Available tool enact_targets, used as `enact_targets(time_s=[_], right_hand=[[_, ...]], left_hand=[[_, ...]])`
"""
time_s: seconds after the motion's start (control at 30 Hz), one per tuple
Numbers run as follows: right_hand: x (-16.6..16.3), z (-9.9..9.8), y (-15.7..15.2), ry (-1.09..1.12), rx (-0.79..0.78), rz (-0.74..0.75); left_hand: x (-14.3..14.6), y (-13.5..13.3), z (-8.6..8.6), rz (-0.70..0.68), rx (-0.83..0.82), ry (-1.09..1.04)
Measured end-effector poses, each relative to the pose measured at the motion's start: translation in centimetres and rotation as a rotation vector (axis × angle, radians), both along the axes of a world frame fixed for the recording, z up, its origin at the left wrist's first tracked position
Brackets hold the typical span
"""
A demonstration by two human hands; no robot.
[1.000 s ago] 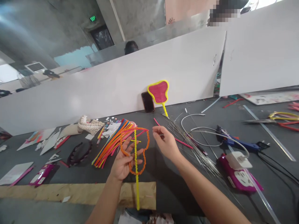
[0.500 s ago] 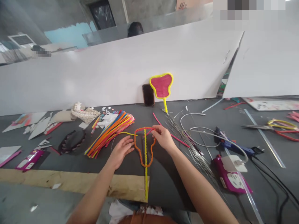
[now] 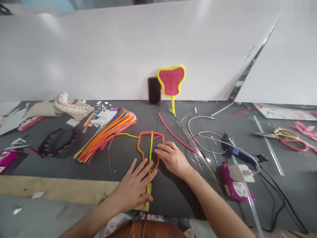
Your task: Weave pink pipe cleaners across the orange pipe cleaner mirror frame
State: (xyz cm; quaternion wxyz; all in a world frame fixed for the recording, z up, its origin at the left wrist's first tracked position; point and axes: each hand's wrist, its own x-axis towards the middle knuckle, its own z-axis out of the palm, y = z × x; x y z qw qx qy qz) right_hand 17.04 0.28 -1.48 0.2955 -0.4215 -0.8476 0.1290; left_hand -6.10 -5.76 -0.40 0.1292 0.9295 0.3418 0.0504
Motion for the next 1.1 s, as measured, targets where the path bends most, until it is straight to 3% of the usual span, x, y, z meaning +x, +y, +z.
enact_targets(time_s=[0.23,0.47,0.7,0.9,1.1], right_hand=[[0.1,-0.8,0.6,-0.137,0.009,0.028],[0.1,-0.8,1.2,-0.041,-0.059,-0.015],[0.3,-0.9,3.2,-0.074,-0.034,0.111],[0.7,-1.6,3.7,-0.019,-0.019,0.132],[0.8,-1.0,3.7,-0.016,-0.018,0.128]], left_hand=[[-0.2,0.0,-0.9,0.024,0.027,0.012],[0.0,-0.1,-1.0,0.034,0.007,0.005],[0.3,-0.3,-1.0,0.066,-0.031,0.014],[0.4,-0.5,-1.2,0.06,-0.008,0.05],[0.3,-0.3,-0.8,0.054,0.038,0.084]])
